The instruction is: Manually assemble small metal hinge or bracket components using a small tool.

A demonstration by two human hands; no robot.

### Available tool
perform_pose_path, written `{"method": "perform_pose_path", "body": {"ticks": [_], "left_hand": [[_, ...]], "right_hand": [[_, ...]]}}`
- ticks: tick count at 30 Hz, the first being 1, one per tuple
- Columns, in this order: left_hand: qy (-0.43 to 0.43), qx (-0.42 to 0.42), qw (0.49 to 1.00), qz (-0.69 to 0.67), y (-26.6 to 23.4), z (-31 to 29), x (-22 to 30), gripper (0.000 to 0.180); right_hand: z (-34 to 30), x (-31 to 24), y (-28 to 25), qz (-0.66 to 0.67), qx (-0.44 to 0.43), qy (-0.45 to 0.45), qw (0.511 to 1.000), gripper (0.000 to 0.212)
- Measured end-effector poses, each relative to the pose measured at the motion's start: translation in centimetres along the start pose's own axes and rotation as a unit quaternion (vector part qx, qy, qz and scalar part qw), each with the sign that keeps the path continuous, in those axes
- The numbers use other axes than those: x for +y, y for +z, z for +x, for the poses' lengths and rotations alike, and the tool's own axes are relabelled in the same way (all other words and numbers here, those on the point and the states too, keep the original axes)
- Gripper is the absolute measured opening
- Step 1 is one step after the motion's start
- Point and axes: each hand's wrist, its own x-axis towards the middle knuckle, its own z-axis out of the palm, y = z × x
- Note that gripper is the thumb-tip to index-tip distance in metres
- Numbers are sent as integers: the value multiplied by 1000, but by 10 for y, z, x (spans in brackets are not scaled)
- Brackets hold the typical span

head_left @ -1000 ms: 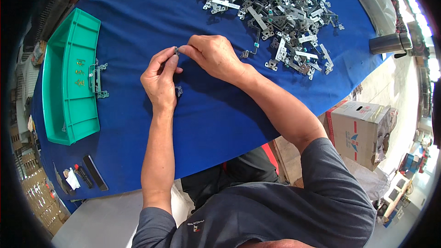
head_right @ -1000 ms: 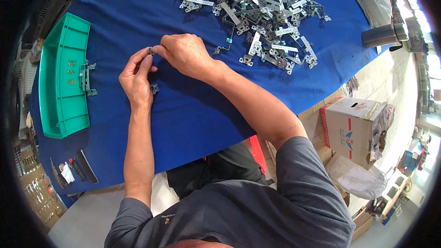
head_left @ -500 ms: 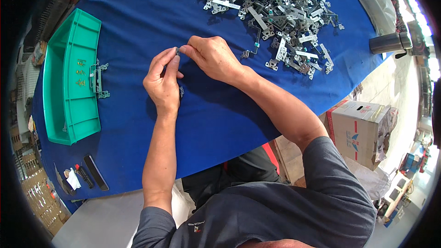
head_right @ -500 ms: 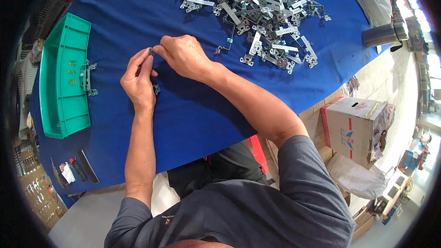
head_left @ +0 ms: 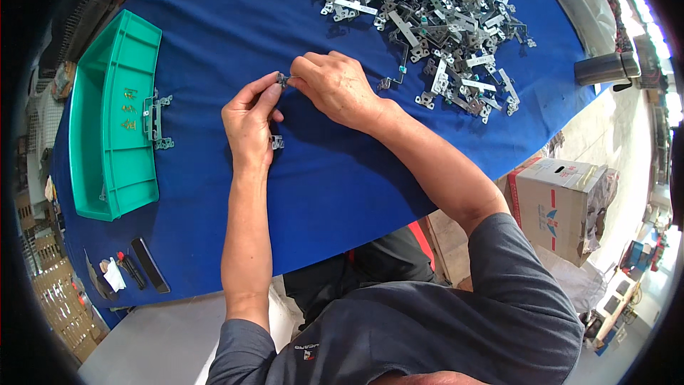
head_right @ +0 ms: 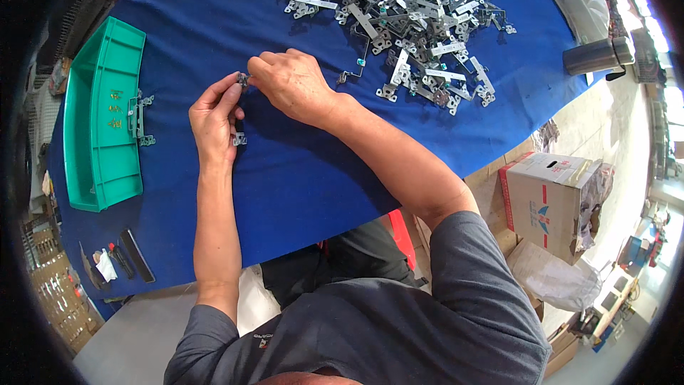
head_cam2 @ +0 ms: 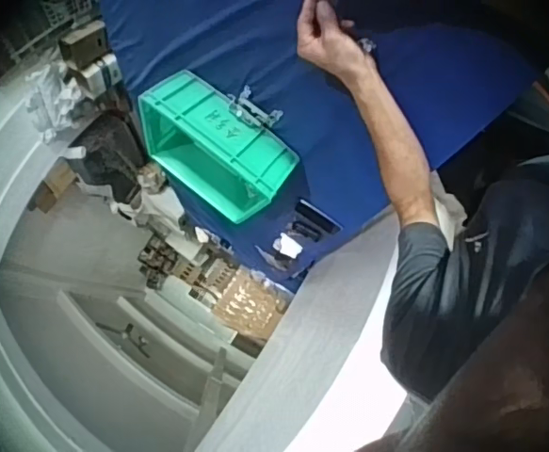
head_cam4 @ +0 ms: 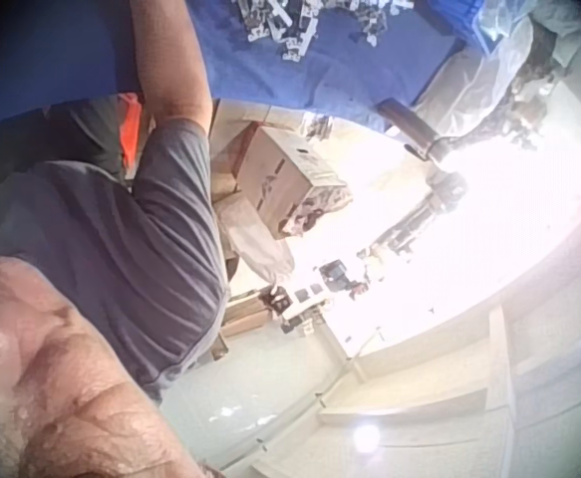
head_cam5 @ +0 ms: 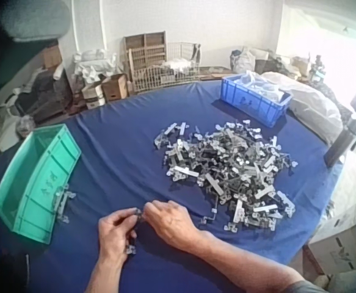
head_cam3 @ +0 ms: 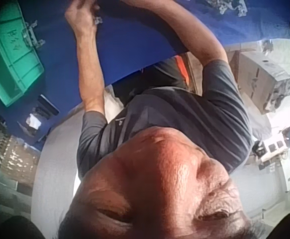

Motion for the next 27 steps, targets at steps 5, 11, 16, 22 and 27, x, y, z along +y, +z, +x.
{"method": "perform_pose_path", "body": {"ticks": [5,11,16,22,27], "left_hand": [[87,11,996,-36,8,-2,-9,16],[101,15,995,-3,7,-1,-12,16],[129,27,991,8,9,-2,-10,16],[128,28,991,16,6,-1,-11,15],[156,22,987,8,9,-2,-10,15]], "right_hand": [[2,-3,-2,61,8,75,995,20],[2,3,2,79,-29,128,988,26],[3,1,3,138,81,91,983,29],[5,-1,-2,157,-13,162,974,28],[4,0,-8,154,-25,151,976,28]]}}
